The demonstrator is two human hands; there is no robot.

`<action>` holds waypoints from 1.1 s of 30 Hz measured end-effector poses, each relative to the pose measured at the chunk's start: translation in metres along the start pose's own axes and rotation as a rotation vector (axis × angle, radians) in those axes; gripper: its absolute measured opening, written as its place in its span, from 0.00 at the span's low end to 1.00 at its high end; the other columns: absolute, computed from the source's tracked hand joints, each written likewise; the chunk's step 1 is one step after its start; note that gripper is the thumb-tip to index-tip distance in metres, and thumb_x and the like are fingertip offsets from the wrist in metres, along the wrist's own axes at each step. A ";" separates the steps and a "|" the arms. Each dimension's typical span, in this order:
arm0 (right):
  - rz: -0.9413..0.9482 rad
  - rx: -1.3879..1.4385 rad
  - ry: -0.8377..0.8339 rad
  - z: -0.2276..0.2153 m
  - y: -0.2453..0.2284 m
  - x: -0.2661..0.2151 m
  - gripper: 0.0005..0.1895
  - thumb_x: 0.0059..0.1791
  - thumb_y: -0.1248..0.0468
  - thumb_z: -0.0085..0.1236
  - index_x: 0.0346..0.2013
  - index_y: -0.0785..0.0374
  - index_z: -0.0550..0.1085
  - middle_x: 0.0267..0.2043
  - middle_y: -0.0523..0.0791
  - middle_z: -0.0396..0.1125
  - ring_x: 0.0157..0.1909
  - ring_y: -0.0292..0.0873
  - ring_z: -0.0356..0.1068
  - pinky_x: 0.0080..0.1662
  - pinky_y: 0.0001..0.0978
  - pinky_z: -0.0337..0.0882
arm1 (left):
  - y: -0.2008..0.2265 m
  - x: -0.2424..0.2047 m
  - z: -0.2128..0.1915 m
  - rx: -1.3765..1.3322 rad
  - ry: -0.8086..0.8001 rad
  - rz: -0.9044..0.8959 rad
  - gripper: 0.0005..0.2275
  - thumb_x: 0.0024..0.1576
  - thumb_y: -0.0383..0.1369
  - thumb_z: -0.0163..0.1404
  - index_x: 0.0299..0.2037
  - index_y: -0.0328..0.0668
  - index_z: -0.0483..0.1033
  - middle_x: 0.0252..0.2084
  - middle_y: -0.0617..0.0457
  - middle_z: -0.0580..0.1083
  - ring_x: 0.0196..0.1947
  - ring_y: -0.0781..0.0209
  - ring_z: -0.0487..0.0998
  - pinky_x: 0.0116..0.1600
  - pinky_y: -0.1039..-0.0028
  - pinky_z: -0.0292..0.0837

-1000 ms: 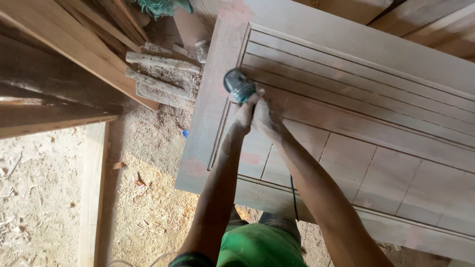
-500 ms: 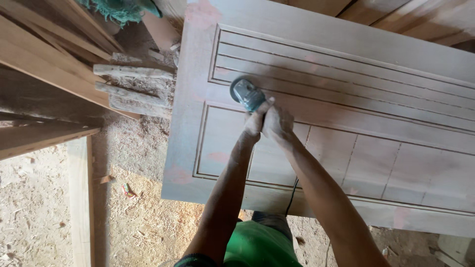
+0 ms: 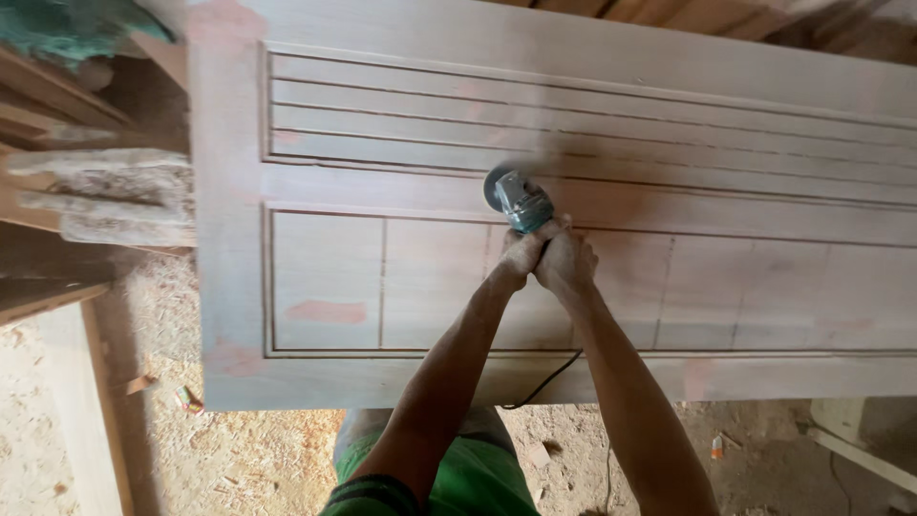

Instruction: The person uses an electric orbital sander to smooth the surface of a large wooden door panel. They systematically move the sander across the flat surfaces and into the recessed grooves of the panel design.

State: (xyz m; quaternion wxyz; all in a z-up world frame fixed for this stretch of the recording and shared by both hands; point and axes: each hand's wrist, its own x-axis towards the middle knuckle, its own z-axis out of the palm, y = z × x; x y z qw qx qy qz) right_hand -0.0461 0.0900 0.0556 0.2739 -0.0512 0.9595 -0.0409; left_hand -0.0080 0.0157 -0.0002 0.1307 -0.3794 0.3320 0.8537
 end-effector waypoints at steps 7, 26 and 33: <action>0.123 0.037 0.042 -0.033 0.123 0.019 0.19 0.46 0.52 0.60 0.47 0.58 0.76 0.45 0.52 0.75 0.48 0.56 0.76 0.49 0.51 0.75 | -0.065 0.045 0.103 0.169 -0.090 -0.012 0.30 0.41 0.47 0.67 0.50 0.33 0.78 0.47 0.44 0.80 0.44 0.55 0.82 0.48 0.64 0.80; -0.036 0.060 -0.022 -0.010 0.074 -0.002 0.19 0.46 0.51 0.59 0.47 0.57 0.76 0.45 0.52 0.75 0.49 0.56 0.76 0.49 0.50 0.75 | -0.053 0.010 0.049 0.191 0.038 -0.016 0.33 0.43 0.52 0.64 0.52 0.33 0.78 0.49 0.44 0.80 0.47 0.56 0.81 0.51 0.66 0.78; -0.144 0.025 -0.064 0.021 -0.047 -0.026 0.19 0.46 0.51 0.59 0.47 0.57 0.76 0.45 0.52 0.75 0.49 0.55 0.76 0.50 0.50 0.74 | 0.021 -0.040 -0.054 0.112 0.083 0.022 0.36 0.42 0.52 0.64 0.54 0.29 0.74 0.49 0.40 0.79 0.48 0.51 0.81 0.53 0.64 0.78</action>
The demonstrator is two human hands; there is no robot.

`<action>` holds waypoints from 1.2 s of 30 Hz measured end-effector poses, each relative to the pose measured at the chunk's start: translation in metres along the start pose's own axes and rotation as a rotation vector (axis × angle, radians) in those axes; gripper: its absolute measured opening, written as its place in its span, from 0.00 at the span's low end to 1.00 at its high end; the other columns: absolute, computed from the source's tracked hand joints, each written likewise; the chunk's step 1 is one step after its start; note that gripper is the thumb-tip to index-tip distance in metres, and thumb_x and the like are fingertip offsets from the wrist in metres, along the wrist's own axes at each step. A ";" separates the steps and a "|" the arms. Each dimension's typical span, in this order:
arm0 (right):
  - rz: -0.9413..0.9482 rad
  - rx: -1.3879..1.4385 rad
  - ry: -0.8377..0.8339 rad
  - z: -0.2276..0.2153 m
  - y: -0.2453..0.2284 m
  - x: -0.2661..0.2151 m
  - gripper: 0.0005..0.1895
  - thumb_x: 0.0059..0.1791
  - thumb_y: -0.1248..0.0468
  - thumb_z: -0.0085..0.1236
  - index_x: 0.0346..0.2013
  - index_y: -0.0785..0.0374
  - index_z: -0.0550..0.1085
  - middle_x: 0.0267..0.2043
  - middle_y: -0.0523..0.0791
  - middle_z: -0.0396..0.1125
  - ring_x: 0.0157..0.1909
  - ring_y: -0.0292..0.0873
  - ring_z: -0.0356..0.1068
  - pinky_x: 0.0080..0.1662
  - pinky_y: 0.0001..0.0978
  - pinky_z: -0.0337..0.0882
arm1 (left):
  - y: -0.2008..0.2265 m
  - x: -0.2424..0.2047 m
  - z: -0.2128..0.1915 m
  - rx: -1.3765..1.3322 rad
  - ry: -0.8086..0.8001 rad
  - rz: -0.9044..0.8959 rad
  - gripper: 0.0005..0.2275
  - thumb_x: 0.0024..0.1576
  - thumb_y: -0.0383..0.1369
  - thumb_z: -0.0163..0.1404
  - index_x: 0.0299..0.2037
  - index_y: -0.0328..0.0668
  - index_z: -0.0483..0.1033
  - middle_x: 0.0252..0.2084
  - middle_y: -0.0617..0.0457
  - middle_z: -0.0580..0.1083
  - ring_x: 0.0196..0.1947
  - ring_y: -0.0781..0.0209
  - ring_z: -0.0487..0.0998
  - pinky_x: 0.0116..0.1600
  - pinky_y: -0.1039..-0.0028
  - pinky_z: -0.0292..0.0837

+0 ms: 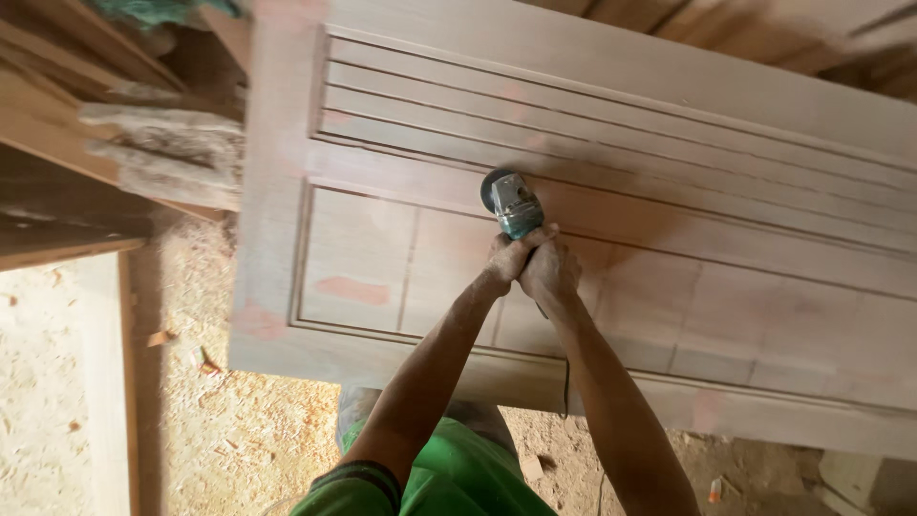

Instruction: The person uses an electric orbital sander to smooth the surface of a large wooden door panel. They systematically move the sander across the flat surfaces and into the recessed grooves of the panel design.

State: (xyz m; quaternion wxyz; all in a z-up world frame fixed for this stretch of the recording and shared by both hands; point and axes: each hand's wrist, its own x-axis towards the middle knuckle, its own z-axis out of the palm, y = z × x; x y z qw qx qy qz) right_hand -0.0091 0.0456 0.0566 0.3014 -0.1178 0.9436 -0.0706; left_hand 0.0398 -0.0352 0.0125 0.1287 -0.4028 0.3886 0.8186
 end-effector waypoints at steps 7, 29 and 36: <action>-0.074 -0.049 -0.048 0.038 -0.095 -0.008 0.19 0.46 0.51 0.59 0.47 0.57 0.76 0.45 0.52 0.75 0.49 0.55 0.76 0.50 0.50 0.74 | 0.037 -0.030 -0.096 -0.012 0.071 -0.007 0.37 0.43 0.54 0.63 0.53 0.26 0.75 0.49 0.40 0.79 0.48 0.51 0.81 0.52 0.64 0.77; -0.303 -0.095 -0.115 0.105 -0.268 -0.003 0.19 0.46 0.51 0.59 0.47 0.56 0.76 0.46 0.52 0.75 0.50 0.55 0.75 0.51 0.49 0.74 | 0.058 -0.029 -0.263 -0.436 0.236 0.256 0.23 0.48 0.41 0.65 0.50 0.35 0.75 0.45 0.47 0.78 0.42 0.57 0.80 0.49 0.65 0.77; -0.048 -0.094 -0.025 0.074 -0.152 0.000 0.19 0.46 0.51 0.59 0.47 0.56 0.76 0.46 0.52 0.75 0.50 0.55 0.75 0.51 0.49 0.74 | -0.001 0.013 -0.154 -0.352 0.077 0.231 0.22 0.49 0.39 0.65 0.49 0.35 0.77 0.43 0.48 0.79 0.41 0.59 0.80 0.47 0.67 0.78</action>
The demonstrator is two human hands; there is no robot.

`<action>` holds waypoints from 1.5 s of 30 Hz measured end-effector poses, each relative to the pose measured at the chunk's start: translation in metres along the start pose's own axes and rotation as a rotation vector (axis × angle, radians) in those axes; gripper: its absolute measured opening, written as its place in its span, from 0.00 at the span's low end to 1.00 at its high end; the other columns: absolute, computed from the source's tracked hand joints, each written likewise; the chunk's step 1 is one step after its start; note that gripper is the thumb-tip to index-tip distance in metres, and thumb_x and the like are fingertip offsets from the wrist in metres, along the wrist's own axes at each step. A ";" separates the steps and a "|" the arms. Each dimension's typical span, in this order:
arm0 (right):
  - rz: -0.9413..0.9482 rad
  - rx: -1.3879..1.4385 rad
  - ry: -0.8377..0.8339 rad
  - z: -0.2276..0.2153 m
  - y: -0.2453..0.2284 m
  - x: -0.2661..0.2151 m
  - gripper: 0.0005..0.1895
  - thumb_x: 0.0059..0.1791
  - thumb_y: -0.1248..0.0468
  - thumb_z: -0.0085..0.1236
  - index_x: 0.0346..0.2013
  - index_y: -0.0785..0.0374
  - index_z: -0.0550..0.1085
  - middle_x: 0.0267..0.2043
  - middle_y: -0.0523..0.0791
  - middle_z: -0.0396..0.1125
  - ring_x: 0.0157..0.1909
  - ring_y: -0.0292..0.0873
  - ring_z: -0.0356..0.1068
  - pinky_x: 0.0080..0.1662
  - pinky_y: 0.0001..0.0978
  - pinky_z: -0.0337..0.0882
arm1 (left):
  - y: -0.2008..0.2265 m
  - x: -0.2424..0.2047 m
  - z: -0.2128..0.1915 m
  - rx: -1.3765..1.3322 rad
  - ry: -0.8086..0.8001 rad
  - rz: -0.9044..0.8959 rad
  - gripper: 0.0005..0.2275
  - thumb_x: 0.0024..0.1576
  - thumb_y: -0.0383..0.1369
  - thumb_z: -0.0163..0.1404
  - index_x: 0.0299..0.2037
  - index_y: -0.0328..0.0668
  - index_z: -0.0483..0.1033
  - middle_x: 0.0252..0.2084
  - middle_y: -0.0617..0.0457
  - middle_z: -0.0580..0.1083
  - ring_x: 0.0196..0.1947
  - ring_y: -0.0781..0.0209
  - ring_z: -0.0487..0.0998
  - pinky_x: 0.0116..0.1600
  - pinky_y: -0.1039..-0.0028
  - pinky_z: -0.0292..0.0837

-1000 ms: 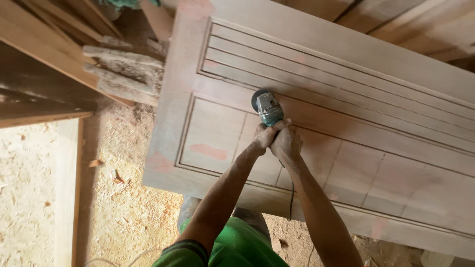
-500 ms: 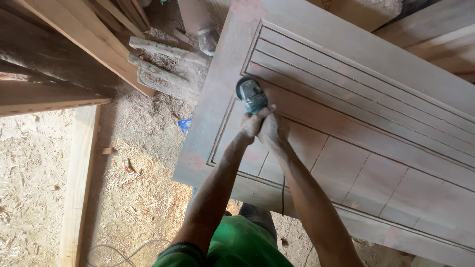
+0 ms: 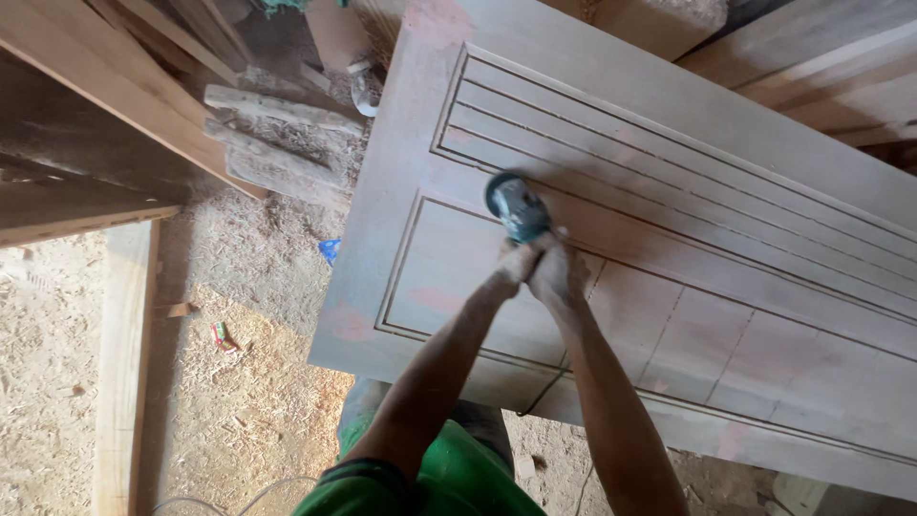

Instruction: The person uses an electric orbital sander to smooth the surface of a large wooden door panel. They systematically move the sander across the flat surfaces and into the recessed grooves of the panel design.

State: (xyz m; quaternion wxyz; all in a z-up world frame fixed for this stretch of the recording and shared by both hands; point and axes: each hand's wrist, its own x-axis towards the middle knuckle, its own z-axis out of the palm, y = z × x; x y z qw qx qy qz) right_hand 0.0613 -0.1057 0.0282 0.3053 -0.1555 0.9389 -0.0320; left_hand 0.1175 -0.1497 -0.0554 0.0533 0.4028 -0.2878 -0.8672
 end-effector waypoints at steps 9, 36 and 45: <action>0.277 0.007 0.048 -0.025 0.112 -0.024 0.19 0.46 0.51 0.59 0.47 0.56 0.76 0.46 0.52 0.75 0.50 0.55 0.75 0.52 0.49 0.73 | -0.051 0.004 0.087 0.523 -0.165 -0.319 0.24 0.48 0.44 0.67 0.47 0.32 0.80 0.44 0.44 0.79 0.42 0.58 0.80 0.47 0.67 0.77; -0.079 0.069 0.058 0.040 0.008 -0.073 0.12 0.46 0.55 0.62 0.39 0.58 0.77 0.44 0.53 0.76 0.45 0.56 0.77 0.47 0.50 0.76 | 0.004 -0.046 -0.041 0.520 -0.124 -0.037 0.33 0.48 0.49 0.63 0.59 0.36 0.71 0.52 0.44 0.77 0.52 0.55 0.78 0.56 0.65 0.74; 0.042 0.429 0.305 0.005 -0.030 -0.047 0.25 0.47 0.54 0.58 0.55 0.60 0.67 0.44 0.55 0.74 0.47 0.61 0.75 0.45 0.55 0.74 | 0.105 -0.060 -0.006 0.416 -0.314 0.003 0.36 0.43 0.55 0.63 0.55 0.32 0.78 0.52 0.39 0.80 0.52 0.52 0.80 0.55 0.65 0.76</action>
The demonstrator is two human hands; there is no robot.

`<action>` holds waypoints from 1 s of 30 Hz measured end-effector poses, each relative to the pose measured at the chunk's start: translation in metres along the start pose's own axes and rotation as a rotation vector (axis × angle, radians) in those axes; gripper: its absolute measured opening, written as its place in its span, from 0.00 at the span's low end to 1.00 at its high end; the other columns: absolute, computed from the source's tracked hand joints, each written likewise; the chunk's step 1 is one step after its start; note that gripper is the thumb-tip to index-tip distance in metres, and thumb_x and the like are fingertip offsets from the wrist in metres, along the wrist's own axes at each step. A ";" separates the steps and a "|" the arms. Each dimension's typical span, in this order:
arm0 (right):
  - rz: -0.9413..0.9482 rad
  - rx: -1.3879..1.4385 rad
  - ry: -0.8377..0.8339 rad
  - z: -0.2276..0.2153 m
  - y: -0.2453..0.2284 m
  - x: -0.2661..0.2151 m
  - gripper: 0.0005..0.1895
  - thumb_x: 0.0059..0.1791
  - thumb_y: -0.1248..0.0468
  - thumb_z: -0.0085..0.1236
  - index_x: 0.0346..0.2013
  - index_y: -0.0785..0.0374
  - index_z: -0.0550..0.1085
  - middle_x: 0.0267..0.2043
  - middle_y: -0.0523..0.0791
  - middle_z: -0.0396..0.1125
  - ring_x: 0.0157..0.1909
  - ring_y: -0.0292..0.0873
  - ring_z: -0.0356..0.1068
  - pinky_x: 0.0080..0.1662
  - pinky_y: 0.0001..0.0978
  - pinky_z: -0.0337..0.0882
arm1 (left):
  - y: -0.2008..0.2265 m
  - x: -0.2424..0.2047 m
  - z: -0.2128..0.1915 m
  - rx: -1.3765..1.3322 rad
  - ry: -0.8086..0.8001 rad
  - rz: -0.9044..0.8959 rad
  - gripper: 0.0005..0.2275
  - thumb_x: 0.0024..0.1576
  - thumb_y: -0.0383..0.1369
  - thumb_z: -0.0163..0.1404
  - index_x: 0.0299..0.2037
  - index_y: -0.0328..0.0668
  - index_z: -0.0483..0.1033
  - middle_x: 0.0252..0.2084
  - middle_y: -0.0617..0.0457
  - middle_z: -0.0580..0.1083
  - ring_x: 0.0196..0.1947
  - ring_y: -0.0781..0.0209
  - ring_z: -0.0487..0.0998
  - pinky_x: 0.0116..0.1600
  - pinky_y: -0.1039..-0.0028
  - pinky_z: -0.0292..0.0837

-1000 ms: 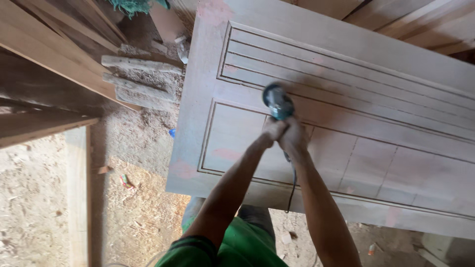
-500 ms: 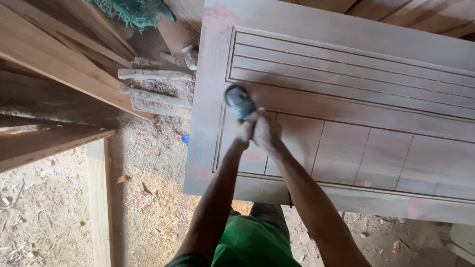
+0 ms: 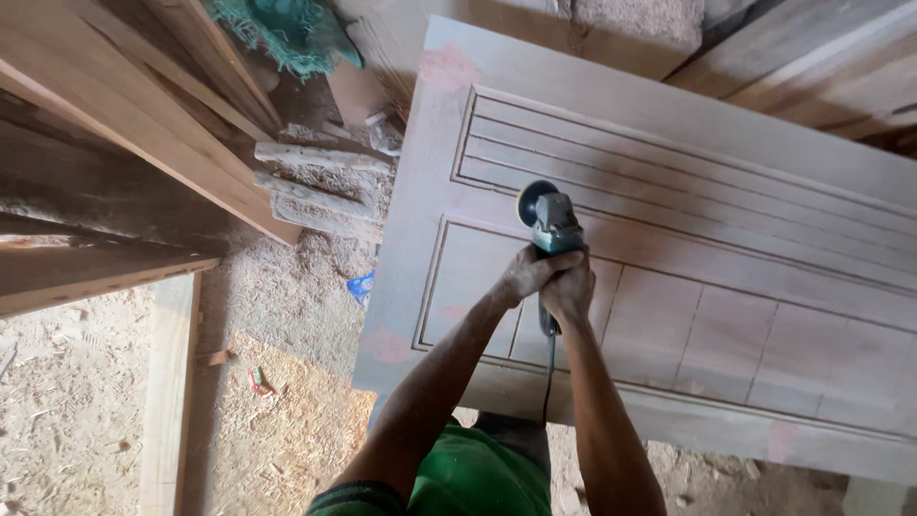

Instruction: The person uses an electric orbital sander to smooth the surface of a large wooden door panel. They systematically move the sander across the flat surfaces and into the recessed grooves of the panel design.

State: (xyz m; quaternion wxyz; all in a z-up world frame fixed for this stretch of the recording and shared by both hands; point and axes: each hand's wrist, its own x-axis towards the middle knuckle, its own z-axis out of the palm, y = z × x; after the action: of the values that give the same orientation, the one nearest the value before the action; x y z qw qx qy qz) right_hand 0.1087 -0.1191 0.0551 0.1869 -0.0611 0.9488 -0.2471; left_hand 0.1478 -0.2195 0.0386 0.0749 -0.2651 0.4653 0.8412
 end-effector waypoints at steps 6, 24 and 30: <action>-0.037 -0.268 -0.134 0.027 -0.055 0.059 0.22 0.46 0.54 0.61 0.51 0.60 0.70 0.44 0.56 0.75 0.48 0.60 0.75 0.49 0.54 0.74 | 0.037 0.039 -0.039 0.028 0.317 -0.202 0.37 0.43 0.57 0.61 0.55 0.30 0.77 0.50 0.41 0.80 0.49 0.55 0.82 0.53 0.64 0.77; -0.154 -0.332 -0.248 0.059 -0.083 0.095 0.20 0.49 0.52 0.55 0.49 0.60 0.74 0.44 0.58 0.74 0.49 0.64 0.73 0.49 0.59 0.71 | 0.028 0.068 -0.077 -0.225 0.345 -0.059 0.34 0.50 0.53 0.60 0.57 0.28 0.75 0.52 0.42 0.79 0.51 0.57 0.79 0.56 0.68 0.74; -0.115 -0.356 -0.181 0.040 -0.056 0.102 0.18 0.50 0.51 0.54 0.44 0.60 0.78 0.43 0.57 0.75 0.47 0.62 0.74 0.47 0.57 0.73 | 0.023 0.079 -0.050 -0.109 0.317 -0.128 0.34 0.49 0.54 0.60 0.56 0.31 0.77 0.51 0.43 0.79 0.50 0.58 0.79 0.54 0.68 0.74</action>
State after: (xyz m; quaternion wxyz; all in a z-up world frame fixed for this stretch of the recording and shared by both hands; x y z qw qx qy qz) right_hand 0.0316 -0.2071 0.0179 0.2433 -0.1694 0.9517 -0.0795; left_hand 0.0912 -0.2833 -0.0059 0.0397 -0.4270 0.4071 0.8064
